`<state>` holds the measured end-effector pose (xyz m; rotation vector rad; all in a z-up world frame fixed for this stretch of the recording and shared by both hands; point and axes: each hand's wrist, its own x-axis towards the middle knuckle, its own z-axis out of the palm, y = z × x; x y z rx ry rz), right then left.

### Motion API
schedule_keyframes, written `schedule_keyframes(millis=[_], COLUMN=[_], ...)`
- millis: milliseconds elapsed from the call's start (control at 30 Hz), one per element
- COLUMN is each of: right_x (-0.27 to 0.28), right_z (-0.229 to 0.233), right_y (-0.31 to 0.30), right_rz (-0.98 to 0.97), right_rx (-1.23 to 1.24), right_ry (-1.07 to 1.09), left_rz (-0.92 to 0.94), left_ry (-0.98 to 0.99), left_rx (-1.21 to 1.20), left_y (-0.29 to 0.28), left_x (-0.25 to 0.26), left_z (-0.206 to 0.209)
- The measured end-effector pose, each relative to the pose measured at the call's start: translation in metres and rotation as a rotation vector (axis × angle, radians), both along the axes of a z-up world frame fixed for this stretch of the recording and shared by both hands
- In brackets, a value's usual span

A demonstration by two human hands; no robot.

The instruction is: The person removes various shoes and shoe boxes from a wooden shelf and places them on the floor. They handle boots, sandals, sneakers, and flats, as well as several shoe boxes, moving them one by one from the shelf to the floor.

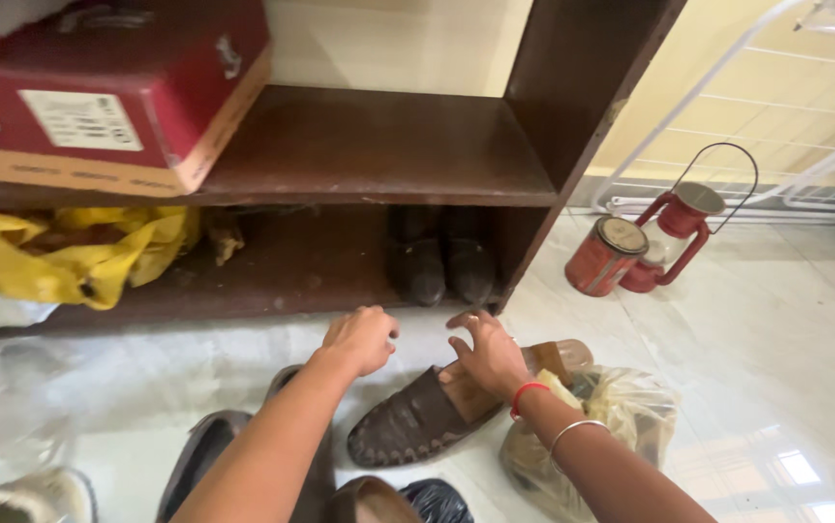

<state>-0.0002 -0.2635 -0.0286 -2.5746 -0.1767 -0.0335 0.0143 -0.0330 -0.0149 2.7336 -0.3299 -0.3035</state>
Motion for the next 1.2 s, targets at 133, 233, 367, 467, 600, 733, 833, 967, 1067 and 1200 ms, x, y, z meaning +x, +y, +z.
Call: schedule_keyframes(millis=[133,233,367,467,600,733,833,967,1067,1200], right_x=[0.021,0.035,0.048,0.063,0.068,0.054,0.037,-0.005,-0.034,-0.059], right_z=[-0.002,-0.019,-0.042,-0.056,-0.074,-0.061,-0.040,-0.019,-0.011,0.007], right_y=[-0.010,-0.012,-0.008,-0.011,-0.015,-0.009,0.004,0.021,0.030,0.035], right_rz=[-0.075,-0.054,0.022,0.057,0.094,0.078,0.123,0.176,0.179,0.197], right_rx=[-0.016,-0.159,-0.486,-0.555,-0.628,-0.704,-0.715,-0.741,-0.627,-0.584], right_ry=[-0.072,-0.061,0.057,0.087,-0.075,0.055,0.063,0.069,-0.003,0.017], left_rz=[0.068,-0.008,-0.209,-0.205,-0.221,-0.208,-0.202,-0.277,-0.343,-0.380], left_ry=[-0.057,-0.187,-0.182,-0.213,-0.201,-0.247,-0.200,-0.225,-0.245,-0.220], left_rx=[-0.106,0.014,0.391,0.428,0.473,0.439,0.450,0.510,0.557,0.493], left_y=[-0.021,-0.033,-0.054,-0.064,-0.067,-0.064,-0.058,-0.038,-0.029,-0.023], left_x=[0.020,0.027,0.034,0.040,0.042,0.037,0.025,0.000,-0.028,-0.049], left_z=[-0.012,-0.028,-0.038,-0.045,-0.059,-0.063,-0.058,-0.048,-0.042,-0.024])
